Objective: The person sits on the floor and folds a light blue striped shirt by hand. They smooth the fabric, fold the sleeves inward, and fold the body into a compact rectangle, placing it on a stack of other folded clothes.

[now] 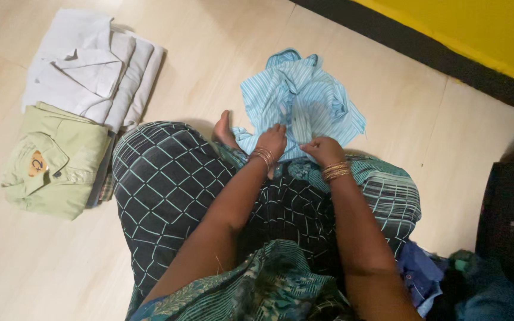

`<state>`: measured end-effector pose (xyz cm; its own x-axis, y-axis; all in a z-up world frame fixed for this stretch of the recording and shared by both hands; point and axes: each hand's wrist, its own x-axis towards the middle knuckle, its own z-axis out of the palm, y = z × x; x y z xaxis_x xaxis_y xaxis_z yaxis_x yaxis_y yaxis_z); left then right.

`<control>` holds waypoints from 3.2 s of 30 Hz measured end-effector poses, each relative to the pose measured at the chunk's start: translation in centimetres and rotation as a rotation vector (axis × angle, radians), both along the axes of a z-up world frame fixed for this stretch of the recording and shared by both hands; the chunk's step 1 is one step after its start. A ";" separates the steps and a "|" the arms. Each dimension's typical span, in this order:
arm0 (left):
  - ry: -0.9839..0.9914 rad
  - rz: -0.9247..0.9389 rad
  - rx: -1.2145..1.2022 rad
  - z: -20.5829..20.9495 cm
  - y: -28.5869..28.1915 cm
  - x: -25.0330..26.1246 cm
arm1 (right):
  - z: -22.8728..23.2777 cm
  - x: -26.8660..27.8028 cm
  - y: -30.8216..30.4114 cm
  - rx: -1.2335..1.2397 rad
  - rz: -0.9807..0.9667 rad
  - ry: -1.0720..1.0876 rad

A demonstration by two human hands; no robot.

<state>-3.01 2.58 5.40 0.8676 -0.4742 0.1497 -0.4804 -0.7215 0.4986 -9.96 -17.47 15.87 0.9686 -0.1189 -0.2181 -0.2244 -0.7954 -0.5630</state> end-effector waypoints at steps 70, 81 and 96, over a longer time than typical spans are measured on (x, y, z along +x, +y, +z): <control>-0.015 0.283 -0.221 1.0 -1.0 1.8 | -5.5 4.0 4.6 0.094 -0.157 -0.190; 0.374 0.352 -0.533 -2.5 -0.5 1.7 | -12.0 4.7 1.6 0.657 -0.341 -0.150; 0.875 0.150 -0.834 -1.5 1.8 1.5 | -11.0 5.3 1.4 1.078 -0.231 -0.011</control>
<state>-1.55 4.38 3.91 0.8661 -0.3983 -0.3021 0.3108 -0.0443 0.9495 -4.67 -16.03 4.87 0.9501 -0.0495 -0.3080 -0.2954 0.1745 -0.9393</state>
